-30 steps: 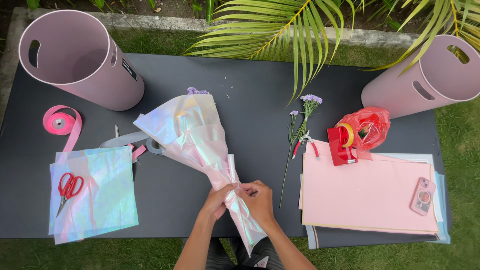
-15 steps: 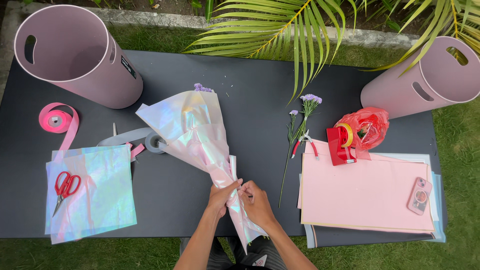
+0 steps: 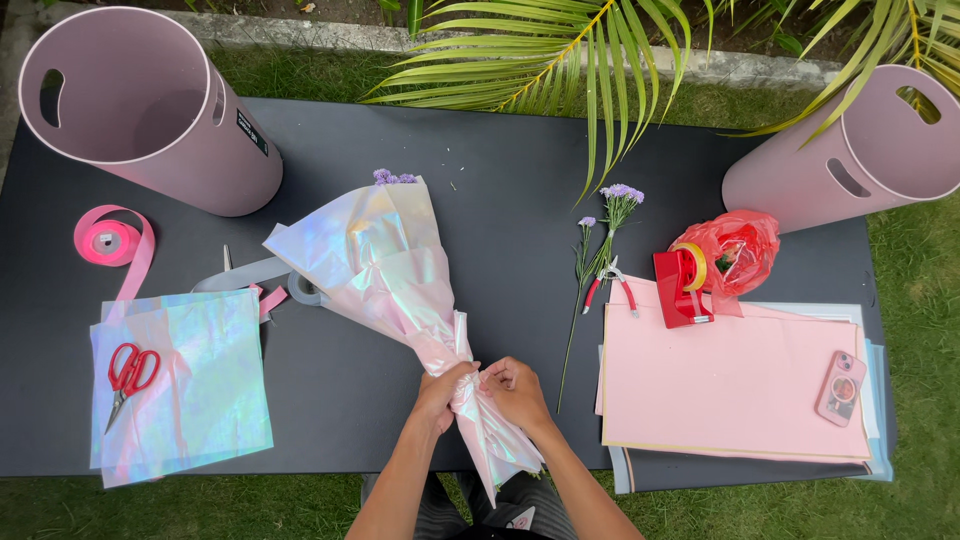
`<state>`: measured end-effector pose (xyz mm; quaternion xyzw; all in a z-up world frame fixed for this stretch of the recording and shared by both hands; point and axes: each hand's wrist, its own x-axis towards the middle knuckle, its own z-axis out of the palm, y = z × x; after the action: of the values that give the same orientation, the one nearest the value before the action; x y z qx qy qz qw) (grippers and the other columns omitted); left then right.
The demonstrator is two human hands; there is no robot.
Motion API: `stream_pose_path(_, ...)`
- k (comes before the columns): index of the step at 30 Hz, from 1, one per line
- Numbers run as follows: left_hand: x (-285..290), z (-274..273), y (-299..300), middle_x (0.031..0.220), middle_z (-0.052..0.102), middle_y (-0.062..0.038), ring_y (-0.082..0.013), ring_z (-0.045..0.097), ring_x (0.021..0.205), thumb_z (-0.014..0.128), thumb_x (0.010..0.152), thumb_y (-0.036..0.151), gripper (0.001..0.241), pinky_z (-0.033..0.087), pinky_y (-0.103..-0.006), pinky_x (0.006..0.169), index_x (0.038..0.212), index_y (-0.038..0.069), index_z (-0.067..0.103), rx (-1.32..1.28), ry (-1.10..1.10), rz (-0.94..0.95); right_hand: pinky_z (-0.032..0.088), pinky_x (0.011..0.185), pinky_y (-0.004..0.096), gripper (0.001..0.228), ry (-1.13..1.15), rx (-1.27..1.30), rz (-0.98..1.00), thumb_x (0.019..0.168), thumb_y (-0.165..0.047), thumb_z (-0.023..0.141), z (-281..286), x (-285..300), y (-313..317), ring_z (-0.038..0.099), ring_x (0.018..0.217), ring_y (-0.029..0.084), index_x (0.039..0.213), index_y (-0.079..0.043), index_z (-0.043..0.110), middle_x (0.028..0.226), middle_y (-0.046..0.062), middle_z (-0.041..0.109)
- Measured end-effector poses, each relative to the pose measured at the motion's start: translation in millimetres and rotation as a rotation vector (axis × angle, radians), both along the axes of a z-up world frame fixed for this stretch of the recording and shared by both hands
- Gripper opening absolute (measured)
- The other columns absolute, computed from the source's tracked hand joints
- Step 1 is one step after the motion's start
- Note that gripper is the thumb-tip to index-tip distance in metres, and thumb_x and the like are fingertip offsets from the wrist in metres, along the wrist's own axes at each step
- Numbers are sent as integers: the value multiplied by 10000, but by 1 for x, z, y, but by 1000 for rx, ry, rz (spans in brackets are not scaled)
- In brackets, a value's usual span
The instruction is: The person wraps a bouquet of flowers using iridescent sheets and pink paper, securing the wrapping with tape and tying it with a piece of string.
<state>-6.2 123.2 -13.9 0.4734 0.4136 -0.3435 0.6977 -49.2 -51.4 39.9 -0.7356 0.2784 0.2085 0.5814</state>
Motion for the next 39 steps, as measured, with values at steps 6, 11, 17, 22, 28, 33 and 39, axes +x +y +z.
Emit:
stream_pose_path(6, 3, 10, 0, 1368, 781, -287, -430, 787, 1265, 1165, 776, 81, 1030, 624, -680, 1104, 1641, -53, 622, -63, 0, 16, 667, 728, 347, 170, 10, -53, -29, 944, -186, 878, -7, 5, -4, 792, 758, 121, 1072, -84, 925, 902, 69, 858)
stream_pose_path(11, 4, 11, 0, 1338, 780, -271, -416, 780, 1256, 1155, 782, 67, 1003, 630, -661, 1105, 1625, -45, 623, -94, 5, 29, 681, 665, 222, 419, 204, 331, -349, 921, -47, 973, 6, 10, -10, 791, 739, 129, 1302, 76, 848, 965, 118, 870)
stream_pose_path(17, 15, 71, -2, 1193, 766, -194, -346, 758, 1135, 1065, 825, 82, 732, 611, -544, 999, 1451, -4, 696, -60, 12, 12, 734, 847, 314, 250, 11, -4, -306, 988, -140, 886, 40, 3, 3, 894, 964, 188, 1208, -60, 972, 1162, 110, 955)
stream_pose_path(22, 16, 96, -29, 980, 790, -132, -300, 801, 896, 1020, 858, 74, 413, 661, -430, 800, 1205, 41, 799, 59, -12, 25, 607, 1248, 414, 523, -179, -167, 142, 1163, -235, 516, 44, -22, 29, 776, 1490, 311, 1579, -39, 764, 1589, 114, 829)
stream_pose_path(28, 27, 149, -46, 1437, 658, -59, -228, 734, 1262, 811, 954, 651, 858, 630, -425, 1025, 1562, 154, 467, 332, -63, -313, 502, 1090, 349, 467, 53, 243, -46, 1134, -342, 533, 38, -10, 15, 732, 1288, 153, 1448, -119, 798, 1382, 27, 823)
stream_pose_path(33, 18, 129, -39, 1502, 737, -65, -209, 739, 1298, 787, 1049, 372, 765, 579, -398, 1127, 1754, 285, 500, 221, -168, -364, 490, 1239, 370, 573, 284, 450, -302, 1120, -399, 631, 19, -3, -4, 711, 1460, 200, 1568, -74, 779, 1565, 83, 794)
stream_pose_path(39, -10, 22, -16, 1646, 787, -85, -209, 752, 1490, 858, 1042, 368, 821, 605, -396, 1256, 1796, 201, 581, 267, -223, -454, 503, 952, 359, 324, 122, 240, -213, 1214, -334, 557, -13, -14, -15, 711, 1032, 173, 1134, -99, 766, 1096, 43, 774)
